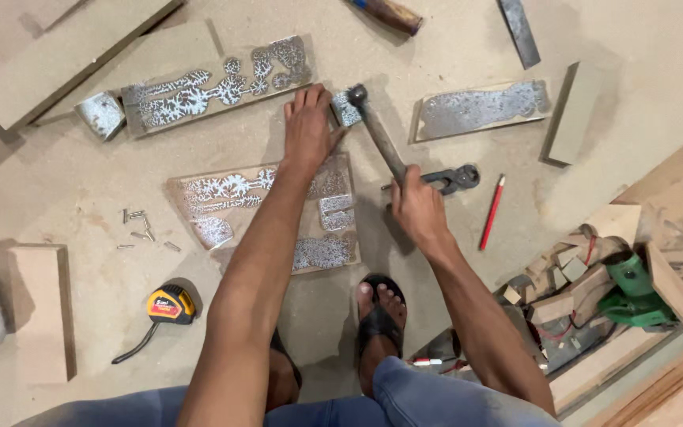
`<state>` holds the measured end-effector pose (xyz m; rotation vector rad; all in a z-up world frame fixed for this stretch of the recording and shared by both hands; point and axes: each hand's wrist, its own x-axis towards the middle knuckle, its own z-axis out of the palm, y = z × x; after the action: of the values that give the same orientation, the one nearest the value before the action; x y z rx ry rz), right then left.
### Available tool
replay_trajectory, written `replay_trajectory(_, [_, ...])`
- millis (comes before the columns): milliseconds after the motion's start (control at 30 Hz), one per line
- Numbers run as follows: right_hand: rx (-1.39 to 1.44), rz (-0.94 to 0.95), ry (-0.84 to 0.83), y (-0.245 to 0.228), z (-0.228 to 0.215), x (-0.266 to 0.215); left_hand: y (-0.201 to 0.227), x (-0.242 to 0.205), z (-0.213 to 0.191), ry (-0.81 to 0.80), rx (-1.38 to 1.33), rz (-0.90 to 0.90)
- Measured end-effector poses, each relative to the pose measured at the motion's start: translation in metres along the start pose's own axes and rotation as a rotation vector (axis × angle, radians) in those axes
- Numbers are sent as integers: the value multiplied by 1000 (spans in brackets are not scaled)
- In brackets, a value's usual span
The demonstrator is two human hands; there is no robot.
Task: The person uses a hammer to attach metal components to wood, handles small nails, and uses a small wooden stick to spread white glue across a decorative wooden panel.
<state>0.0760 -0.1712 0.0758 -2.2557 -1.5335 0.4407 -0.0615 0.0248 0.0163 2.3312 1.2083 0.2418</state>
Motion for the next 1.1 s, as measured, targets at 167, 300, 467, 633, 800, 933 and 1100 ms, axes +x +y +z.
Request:
replay_trajectory(167, [301, -50, 293, -36, -36, -28, 0, 7, -5, 41, -13, 14])
replay_trajectory(300, [487, -49, 479, -31, -26, -39, -2, 10, 4, 30, 7, 14])
replay_trajectory(467, [68, 128, -3, 15, 24, -11, 3, 7, -2, 27, 14, 13])
replay_trajectory(633, [248, 91, 164, 14, 16, -7, -3, 20, 13, 28, 110, 207])
replay_trajectory(800, [389, 152, 235, 15, -7, -20, 0, 30, 29, 21, -32, 51])
replay_trajectory(933, [404, 197, 215, 21, -20, -24, 25, 20, 11, -101, -16, -169])
replay_trajectory(1100, [440, 175, 206, 23, -26, -33, 32, -3, -12, -179, 29, -91])
